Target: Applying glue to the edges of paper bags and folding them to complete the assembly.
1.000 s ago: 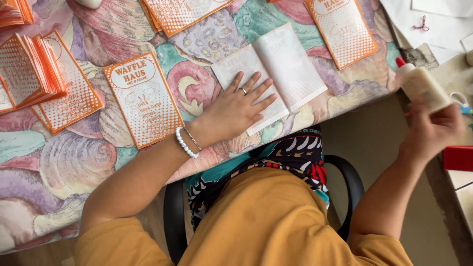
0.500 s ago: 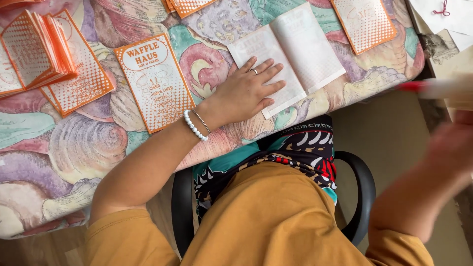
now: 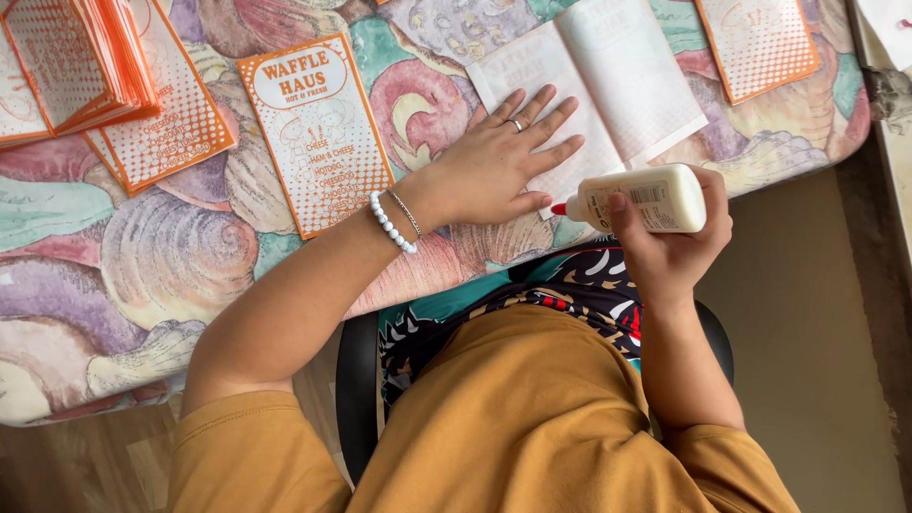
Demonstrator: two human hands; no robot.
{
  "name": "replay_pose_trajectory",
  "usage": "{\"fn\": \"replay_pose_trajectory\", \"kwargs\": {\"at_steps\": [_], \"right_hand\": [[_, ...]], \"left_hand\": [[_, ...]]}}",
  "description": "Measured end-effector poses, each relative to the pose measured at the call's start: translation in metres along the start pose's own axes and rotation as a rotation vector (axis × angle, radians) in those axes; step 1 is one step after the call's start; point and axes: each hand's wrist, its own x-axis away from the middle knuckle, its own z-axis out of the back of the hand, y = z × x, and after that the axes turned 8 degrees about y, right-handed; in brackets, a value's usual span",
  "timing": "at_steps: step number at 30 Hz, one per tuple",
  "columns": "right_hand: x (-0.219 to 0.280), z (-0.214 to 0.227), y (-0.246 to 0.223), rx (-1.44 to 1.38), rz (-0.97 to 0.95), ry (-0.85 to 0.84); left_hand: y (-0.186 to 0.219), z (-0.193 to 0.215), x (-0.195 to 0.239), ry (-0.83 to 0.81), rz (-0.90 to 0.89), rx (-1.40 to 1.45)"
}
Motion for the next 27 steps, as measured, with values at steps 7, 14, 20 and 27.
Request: {"fn": "replay_pose_trajectory", "kwargs": {"at_steps": [7, 14, 20, 27], "right_hand": [[0.002, -0.006, -0.001, 0.025, 0.007, -0.007], [0.004, -0.003, -0.007, 0.009, 0.059, 0.019], [0.003, -0.004, -0.007, 0.034, -0.007, 0.041], [0.01, -0.007, -0.014, -0.036, 0.071, 0.014]], "left_hand": [[-0.001, -0.003, -0.001, -0.032, -0.005, -0.049], [-0.001, -0.002, -0.001, -0.048, -0.005, -0.038], [-0.003, -0.01, 0.0, 0.031, -0.021, -0.035], [0.0, -0.003, -0.001, -0.019, -0.006, -0.023]]}}
